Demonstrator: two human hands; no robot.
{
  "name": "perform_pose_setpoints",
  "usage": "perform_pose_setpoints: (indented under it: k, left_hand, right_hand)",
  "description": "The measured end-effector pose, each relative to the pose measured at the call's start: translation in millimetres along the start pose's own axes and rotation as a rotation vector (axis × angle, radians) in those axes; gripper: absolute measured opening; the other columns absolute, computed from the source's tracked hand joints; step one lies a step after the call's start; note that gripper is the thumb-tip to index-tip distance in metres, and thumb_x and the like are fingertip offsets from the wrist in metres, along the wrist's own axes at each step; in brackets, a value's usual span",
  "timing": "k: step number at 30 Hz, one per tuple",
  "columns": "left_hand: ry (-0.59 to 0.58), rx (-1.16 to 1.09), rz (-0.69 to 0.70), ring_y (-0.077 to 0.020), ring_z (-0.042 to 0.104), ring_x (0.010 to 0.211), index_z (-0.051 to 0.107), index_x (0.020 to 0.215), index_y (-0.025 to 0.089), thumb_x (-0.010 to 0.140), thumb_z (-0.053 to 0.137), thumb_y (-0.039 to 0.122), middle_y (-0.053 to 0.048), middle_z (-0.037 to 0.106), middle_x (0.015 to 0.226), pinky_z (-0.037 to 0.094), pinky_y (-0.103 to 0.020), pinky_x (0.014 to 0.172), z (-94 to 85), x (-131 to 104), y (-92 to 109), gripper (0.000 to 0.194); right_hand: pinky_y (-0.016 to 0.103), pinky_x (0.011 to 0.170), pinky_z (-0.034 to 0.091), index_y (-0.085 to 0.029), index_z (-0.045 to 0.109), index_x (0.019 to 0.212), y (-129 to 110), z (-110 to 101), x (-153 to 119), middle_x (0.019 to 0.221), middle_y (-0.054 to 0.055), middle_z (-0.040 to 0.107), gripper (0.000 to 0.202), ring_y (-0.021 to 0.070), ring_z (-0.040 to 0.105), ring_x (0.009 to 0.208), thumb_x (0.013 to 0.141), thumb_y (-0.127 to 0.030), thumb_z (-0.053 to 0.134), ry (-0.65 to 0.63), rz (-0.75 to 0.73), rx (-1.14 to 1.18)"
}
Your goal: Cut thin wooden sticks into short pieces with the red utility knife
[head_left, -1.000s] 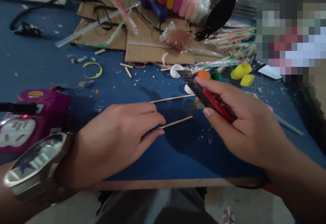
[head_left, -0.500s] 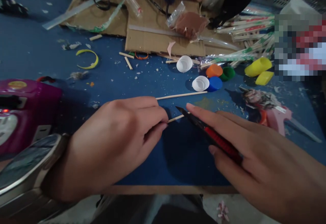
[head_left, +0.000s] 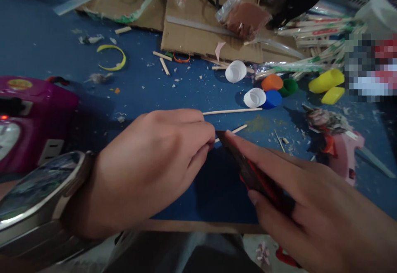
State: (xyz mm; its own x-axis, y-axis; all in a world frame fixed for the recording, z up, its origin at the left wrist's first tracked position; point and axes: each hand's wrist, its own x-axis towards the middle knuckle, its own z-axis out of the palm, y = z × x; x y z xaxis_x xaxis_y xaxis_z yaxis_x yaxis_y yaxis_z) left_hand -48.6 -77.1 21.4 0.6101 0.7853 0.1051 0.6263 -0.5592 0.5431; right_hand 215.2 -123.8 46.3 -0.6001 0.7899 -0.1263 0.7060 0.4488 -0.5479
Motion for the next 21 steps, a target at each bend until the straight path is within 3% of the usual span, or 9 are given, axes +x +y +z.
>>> perform_pose_setpoints:
  k: [10, 15, 21]
  left_hand:
    - [-0.002, -0.006, -0.009, -0.0216, 0.066, 0.075, 0.072, 0.085, 0.024, 0.111, 0.055, 0.022, -0.002, 0.072, 0.086, 0.045, -0.04, 0.067, 2.9, -0.2, -3.0, 0.031]
    - [-0.015, -0.007, -0.023, -0.021, 0.066, 0.073, 0.071, 0.084, 0.025, 0.11, 0.054, 0.02, -0.002, 0.072, 0.085, 0.045, -0.039, 0.066, 0.6, 1.4, -0.1, 0.032]
    - [-0.047, -0.044, 0.036, -0.0203, 0.068, 0.074, 0.073, 0.086, 0.025, 0.104, 0.054, 0.014, -0.001, 0.073, 0.088, 0.048, -0.04, 0.066, -3.2, -4.2, 2.0, 0.028]
  right_hand:
    - [0.043, 0.088, 0.08, -0.017, 0.047, 0.179, -1.9, 1.7, 5.5, 0.132, 0.014, 0.088, 0.082, 0.0357, 0.089, 0.115, 0.098, -0.014, 0.058, -0.042, 0.048, 0.029]
    - [0.042, 0.077, 0.079, -0.01, 0.05, 0.177, -4.4, 3.5, 7.1, 0.133, 0.018, 0.087, 0.077, 0.0337, 0.091, 0.099, 0.1, -0.015, 0.056, -0.02, 0.035, -0.016]
    - [0.041, 0.069, 0.076, -0.015, 0.049, 0.177, -8.1, 4.7, 9.1, 0.121, 0.013, 0.088, 0.077, 0.0287, 0.089, 0.084, 0.101, -0.016, 0.054, -0.022, 0.036, -0.067]
